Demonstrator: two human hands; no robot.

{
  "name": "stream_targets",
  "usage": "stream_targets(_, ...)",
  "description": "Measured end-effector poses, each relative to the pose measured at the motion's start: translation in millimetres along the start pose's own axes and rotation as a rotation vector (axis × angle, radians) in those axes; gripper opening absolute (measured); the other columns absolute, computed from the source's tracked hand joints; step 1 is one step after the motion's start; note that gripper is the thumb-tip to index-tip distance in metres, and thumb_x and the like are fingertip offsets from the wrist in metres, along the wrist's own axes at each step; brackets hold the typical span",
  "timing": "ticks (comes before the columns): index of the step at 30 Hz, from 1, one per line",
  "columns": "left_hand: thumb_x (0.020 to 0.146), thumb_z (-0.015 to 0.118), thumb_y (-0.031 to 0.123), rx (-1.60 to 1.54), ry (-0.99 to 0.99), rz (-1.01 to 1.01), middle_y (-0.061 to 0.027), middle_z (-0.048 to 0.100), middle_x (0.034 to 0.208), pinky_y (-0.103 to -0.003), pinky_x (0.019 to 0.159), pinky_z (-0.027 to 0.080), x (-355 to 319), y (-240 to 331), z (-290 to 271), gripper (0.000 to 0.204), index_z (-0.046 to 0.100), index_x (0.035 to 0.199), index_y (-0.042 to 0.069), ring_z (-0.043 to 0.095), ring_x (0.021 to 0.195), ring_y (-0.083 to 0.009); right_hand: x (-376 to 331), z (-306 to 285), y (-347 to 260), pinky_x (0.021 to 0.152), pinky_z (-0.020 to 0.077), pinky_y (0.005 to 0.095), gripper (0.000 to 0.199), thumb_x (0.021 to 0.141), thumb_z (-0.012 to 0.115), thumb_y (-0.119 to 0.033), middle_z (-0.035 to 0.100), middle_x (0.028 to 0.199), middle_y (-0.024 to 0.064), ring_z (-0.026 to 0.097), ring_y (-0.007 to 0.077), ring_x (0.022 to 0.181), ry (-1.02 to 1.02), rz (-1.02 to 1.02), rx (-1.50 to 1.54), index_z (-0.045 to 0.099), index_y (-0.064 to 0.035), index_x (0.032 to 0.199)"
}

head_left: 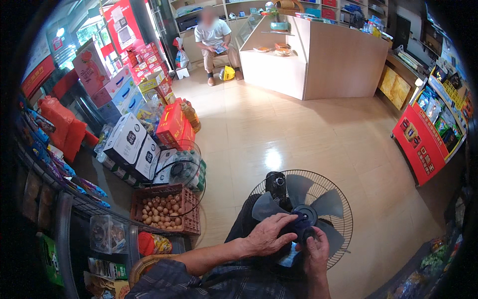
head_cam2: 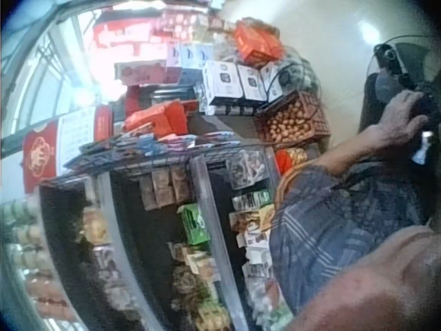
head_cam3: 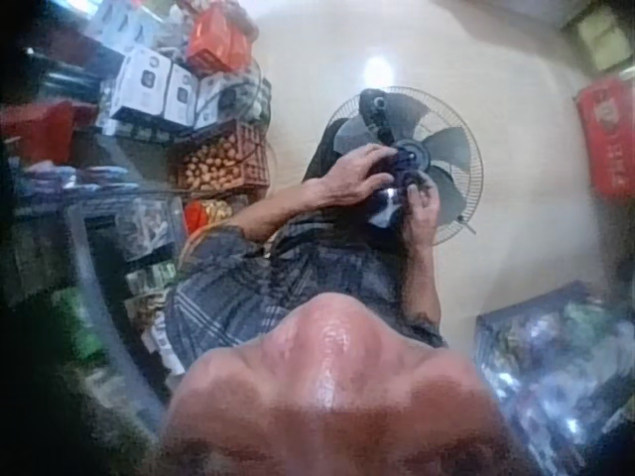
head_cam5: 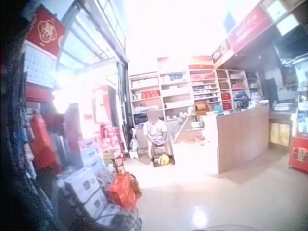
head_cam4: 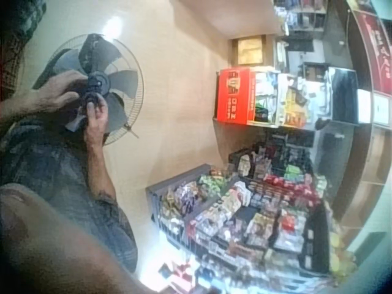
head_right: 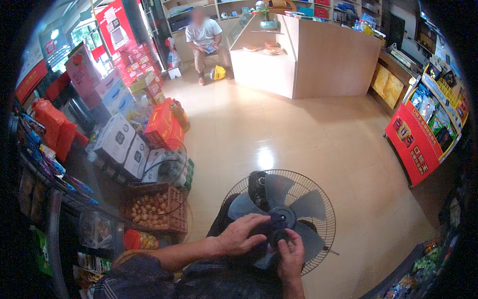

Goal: The person wipes the fan blades with a cloth, then attaches the front protective cage to the fan. They use a screwdriver to tighten the screws securing the cage in place.

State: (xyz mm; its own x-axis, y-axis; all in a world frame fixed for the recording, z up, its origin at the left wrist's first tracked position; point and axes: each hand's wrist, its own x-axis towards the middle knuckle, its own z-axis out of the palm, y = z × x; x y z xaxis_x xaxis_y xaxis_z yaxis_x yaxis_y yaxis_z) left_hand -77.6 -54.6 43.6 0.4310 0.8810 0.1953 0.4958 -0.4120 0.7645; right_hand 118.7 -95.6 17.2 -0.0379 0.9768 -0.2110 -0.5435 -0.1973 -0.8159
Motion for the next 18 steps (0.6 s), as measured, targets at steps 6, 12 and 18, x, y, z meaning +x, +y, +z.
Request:
stream_targets(6, 0.084, 0.071, 0.035, -0.127, -0.087, 0.118, -0.0160, 0.048, 0.139, -0.047, 0.111, 0.029, -8, -2, 11, 0.074, 0.039, 0.140, 0.000, 0.043, 0.129, -0.0361, 3, 4, 11, 0.075, 0.0546, 0.0342, 0.044, 0.092, 0.066, -0.018, 0.060, 0.106, 0.0135, 0.062, 0.0215, 0.090, -0.035, 0.095, 0.144, 0.041, -0.0010, 0.124)
stream_targets(12, 0.087, 0.069, 0.020, -0.336, -0.102, -0.051, -0.0148, 0.047, 0.141, -0.044, 0.112, 0.031, -14, -2, 10, 0.067, 0.036, 0.141, 0.000, 0.045, 0.130, -0.0291, 2, 18, 12, 0.084, 0.0517, 0.0308, 0.036, 0.093, 0.065, -0.024, 0.061, 0.109, 0.0091, 0.062, 0.0173, 0.095, -0.058, 0.112, 0.086, 0.049, -0.0020, 0.117)
stream_targets(18, 0.090, 0.064, 0.007, -0.872, 0.101, -0.234, -0.0132, 0.050, 0.136, -0.037, 0.106, 0.040, -16, -4, 4, 0.060, 0.034, 0.142, 0.003, 0.051, 0.124, -0.0215, 8, 17, 13, 0.091, 0.0474, 0.0380, 0.051, 0.088, 0.070, -0.028, 0.061, 0.114, 0.0130, 0.060, 0.0258, 0.102, -0.018, -0.130, -0.596, 0.051, -0.0012, 0.126)
